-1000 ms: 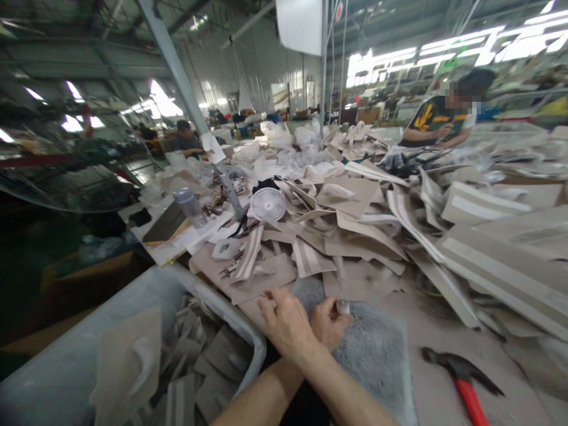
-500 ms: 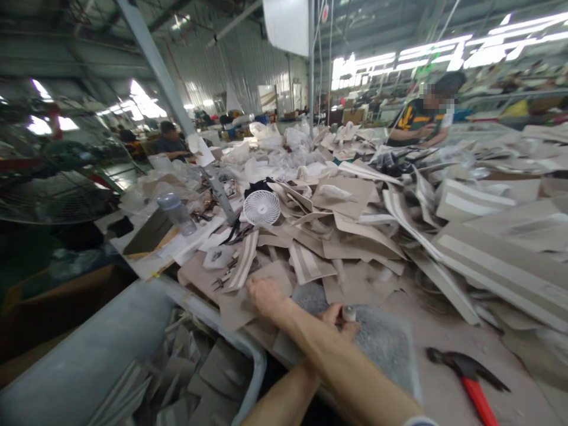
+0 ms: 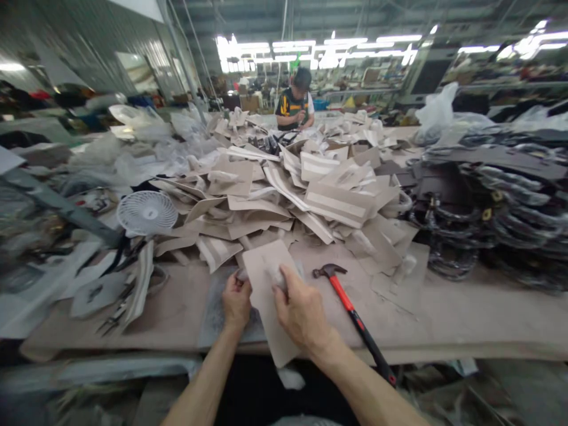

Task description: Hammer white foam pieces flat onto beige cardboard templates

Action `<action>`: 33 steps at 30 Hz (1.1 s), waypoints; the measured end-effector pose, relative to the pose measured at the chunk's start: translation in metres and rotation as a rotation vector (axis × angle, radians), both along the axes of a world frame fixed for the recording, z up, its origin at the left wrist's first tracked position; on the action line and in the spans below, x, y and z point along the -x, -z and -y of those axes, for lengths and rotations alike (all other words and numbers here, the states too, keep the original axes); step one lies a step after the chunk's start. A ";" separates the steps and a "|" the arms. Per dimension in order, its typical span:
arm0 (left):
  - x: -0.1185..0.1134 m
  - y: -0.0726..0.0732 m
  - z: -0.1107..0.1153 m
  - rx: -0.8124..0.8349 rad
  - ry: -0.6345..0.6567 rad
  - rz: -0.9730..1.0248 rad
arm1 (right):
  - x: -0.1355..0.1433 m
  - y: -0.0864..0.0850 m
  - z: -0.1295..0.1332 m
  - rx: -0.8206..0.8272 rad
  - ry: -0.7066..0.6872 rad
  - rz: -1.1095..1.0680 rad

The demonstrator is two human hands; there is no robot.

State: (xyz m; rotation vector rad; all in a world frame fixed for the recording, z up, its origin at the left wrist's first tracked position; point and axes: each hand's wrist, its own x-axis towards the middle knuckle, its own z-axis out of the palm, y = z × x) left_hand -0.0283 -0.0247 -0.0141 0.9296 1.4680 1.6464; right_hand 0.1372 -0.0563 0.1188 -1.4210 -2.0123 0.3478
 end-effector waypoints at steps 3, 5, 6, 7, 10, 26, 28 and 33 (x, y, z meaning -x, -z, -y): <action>0.007 -0.003 -0.004 0.016 -0.181 0.089 | -0.016 0.045 0.008 0.162 0.140 -0.003; 0.006 -0.010 -0.005 -0.003 -0.136 0.046 | -0.014 0.068 0.015 0.235 0.144 0.010; 0.004 -0.014 -0.005 -0.012 -0.067 0.002 | -0.011 0.075 0.017 0.260 0.141 0.016; 0.001 -0.018 -0.006 -0.017 0.013 -0.041 | -0.007 0.079 0.019 0.285 0.136 0.022; -0.010 -0.026 -0.014 -0.016 0.202 -0.105 | 0.001 0.076 0.023 0.374 0.107 0.048; -0.031 -0.013 -0.034 0.014 0.400 -0.097 | -0.090 0.076 0.004 0.159 0.299 0.249; -0.031 -0.013 -0.034 0.023 0.419 -0.133 | -0.116 0.082 0.001 0.212 0.377 0.404; -0.031 -0.011 -0.033 0.019 0.403 -0.263 | -0.142 0.093 0.003 0.485 0.406 0.524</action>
